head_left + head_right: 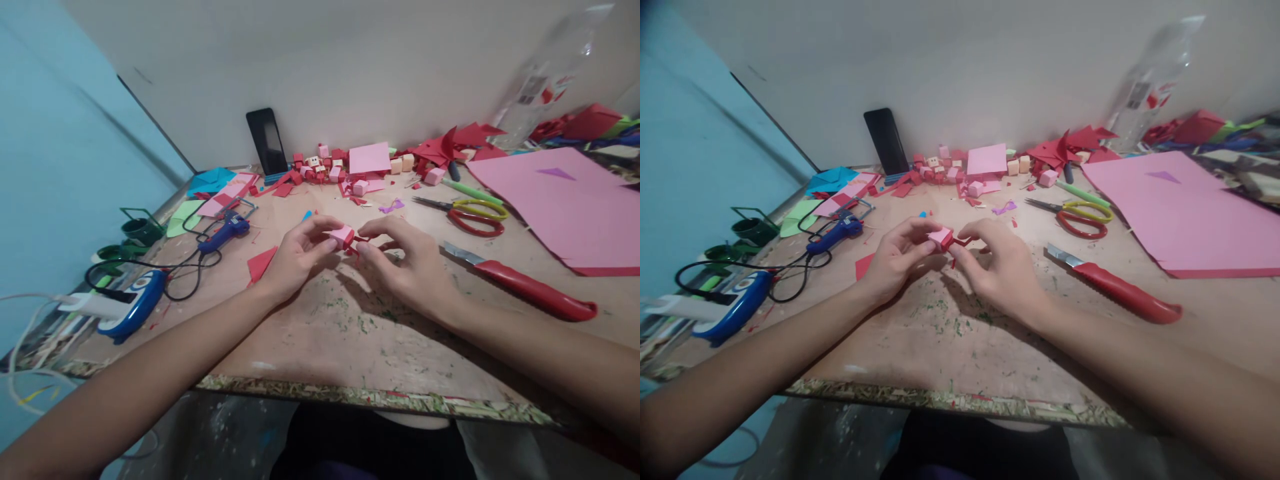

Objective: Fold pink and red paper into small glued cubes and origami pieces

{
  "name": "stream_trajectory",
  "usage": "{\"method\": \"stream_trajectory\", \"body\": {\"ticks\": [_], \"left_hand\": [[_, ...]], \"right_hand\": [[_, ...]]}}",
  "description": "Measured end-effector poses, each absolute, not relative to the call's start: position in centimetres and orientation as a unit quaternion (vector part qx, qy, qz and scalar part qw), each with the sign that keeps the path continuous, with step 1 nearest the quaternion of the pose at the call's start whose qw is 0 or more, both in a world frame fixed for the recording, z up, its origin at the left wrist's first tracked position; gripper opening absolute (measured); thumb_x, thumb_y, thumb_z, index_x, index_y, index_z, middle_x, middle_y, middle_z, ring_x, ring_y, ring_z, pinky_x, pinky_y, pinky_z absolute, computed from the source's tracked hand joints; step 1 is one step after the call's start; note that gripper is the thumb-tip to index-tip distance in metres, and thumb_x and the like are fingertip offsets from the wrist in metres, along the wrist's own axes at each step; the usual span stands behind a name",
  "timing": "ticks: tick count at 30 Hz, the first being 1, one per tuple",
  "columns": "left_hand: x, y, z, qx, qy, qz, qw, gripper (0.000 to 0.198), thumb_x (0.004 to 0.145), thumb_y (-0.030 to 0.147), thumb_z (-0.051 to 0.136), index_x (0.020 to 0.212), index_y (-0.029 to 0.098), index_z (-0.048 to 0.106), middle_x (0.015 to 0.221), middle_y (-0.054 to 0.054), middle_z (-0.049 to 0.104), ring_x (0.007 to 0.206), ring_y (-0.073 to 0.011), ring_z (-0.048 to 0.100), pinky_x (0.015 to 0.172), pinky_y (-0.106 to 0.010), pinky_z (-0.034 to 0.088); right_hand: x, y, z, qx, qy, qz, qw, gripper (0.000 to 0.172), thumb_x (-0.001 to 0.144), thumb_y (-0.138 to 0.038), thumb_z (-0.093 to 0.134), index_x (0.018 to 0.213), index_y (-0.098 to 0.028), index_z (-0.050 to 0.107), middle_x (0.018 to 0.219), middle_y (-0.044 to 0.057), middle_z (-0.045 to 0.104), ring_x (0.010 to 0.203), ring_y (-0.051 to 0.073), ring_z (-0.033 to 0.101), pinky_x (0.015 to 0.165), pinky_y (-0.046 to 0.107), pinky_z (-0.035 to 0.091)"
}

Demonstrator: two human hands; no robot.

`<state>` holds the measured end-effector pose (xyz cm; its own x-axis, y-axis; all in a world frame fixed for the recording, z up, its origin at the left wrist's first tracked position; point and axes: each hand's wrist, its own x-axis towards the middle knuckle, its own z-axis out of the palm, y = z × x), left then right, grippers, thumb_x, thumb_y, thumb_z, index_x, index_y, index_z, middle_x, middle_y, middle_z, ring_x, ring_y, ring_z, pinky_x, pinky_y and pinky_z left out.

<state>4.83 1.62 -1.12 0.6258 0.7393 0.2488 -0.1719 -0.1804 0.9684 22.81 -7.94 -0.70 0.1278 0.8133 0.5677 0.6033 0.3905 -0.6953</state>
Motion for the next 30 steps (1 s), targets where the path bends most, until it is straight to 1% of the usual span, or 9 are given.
{"method": "stream_trajectory", "body": {"ticks": [3,6,9,13,17,22,26,30], "left_hand": [[5.02,1.51,-1.13,0.704,0.222,0.405,0.540,0.018,0.091,0.022,0.071,0.108,0.019,0.070,0.111,-0.005,0.069,0.100,-0.0170,0.067,0.084,-0.026,0.055],[5.09,1.46,-1.18,0.701,0.240,0.416,0.527,0.018,0.092,0.023,0.069,0.110,0.019,0.068,0.114,-0.006,0.068,0.101,-0.0179,0.067,0.076,-0.024,0.057],[5.03,1.42,-1.17,0.712,0.239,0.419,0.510,0.018,0.094,0.023,0.068,0.111,0.020,0.067,0.113,-0.005,0.069,0.099,-0.0172,0.069,0.075,-0.024,0.058],[4.98,1.28,-1.07,0.738,0.219,0.420,0.481,0.016,0.095,0.021,0.066,0.111,0.019,0.067,0.111,-0.005,0.071,0.101,-0.0170,0.070,0.083,-0.026,0.058],[5.05,1.20,-1.12,0.733,0.207,0.419,0.494,0.017,0.094,0.021,0.067,0.111,0.019,0.066,0.112,-0.005,0.071,0.102,-0.0171,0.070,0.087,-0.028,0.058],[5.08,1.31,-1.37,0.719,0.200,0.419,0.517,0.026,0.087,0.019,0.076,0.111,0.020,0.064,0.112,-0.004,0.071,0.103,-0.0179,0.071,0.090,-0.030,0.059],[5.09,1.27,-1.36,0.711,0.213,0.425,0.518,0.026,0.086,0.019,0.077,0.109,0.020,0.064,0.110,-0.003,0.070,0.102,-0.0176,0.071,0.086,-0.028,0.059],[5.11,1.18,-1.27,0.711,0.224,0.427,0.511,0.025,0.086,0.019,0.078,0.107,0.019,0.064,0.107,-0.003,0.069,0.099,-0.0167,0.070,0.081,-0.026,0.059]], "right_hand": [[23.02,-7.73,-0.97,-0.524,-0.664,0.079,0.528,0.012,0.094,-0.028,0.065,0.099,-0.017,0.069,0.111,0.014,0.072,0.105,0.027,0.068,0.086,0.044,0.058],[23.24,-7.65,-1.06,-0.516,-0.673,0.042,0.529,0.006,0.094,-0.024,0.065,0.091,-0.018,0.066,0.119,0.017,0.071,0.114,0.029,0.067,0.098,0.049,0.053],[23.32,-7.64,-0.97,-0.512,-0.683,0.009,0.520,0.005,0.094,-0.023,0.066,0.094,-0.018,0.068,0.126,0.017,0.070,0.121,0.030,0.065,0.107,0.053,0.048],[23.28,-7.66,-0.84,-0.513,-0.700,0.012,0.496,0.012,0.097,-0.025,0.065,0.097,-0.017,0.073,0.134,0.017,0.068,0.126,0.032,0.062,0.112,0.056,0.044],[23.35,-7.71,-0.90,-0.503,-0.715,0.015,0.485,0.015,0.098,-0.025,0.064,0.102,-0.017,0.076,0.140,0.017,0.065,0.133,0.033,0.058,0.115,0.059,0.041],[23.42,-7.79,-0.93,-0.492,-0.726,0.006,0.480,0.018,0.098,-0.026,0.064,0.109,-0.019,0.077,0.143,0.015,0.063,0.134,0.032,0.057,0.114,0.059,0.043],[23.35,-7.87,-0.82,-0.486,-0.729,0.006,0.482,0.020,0.098,-0.027,0.065,0.111,-0.018,0.077,0.144,0.016,0.063,0.133,0.031,0.058,0.113,0.057,0.045],[23.34,-7.87,-0.81,-0.487,-0.728,0.009,0.482,0.022,0.097,-0.027,0.066,0.114,-0.019,0.077,0.143,0.015,0.063,0.132,0.032,0.058,0.112,0.058,0.045]]}}
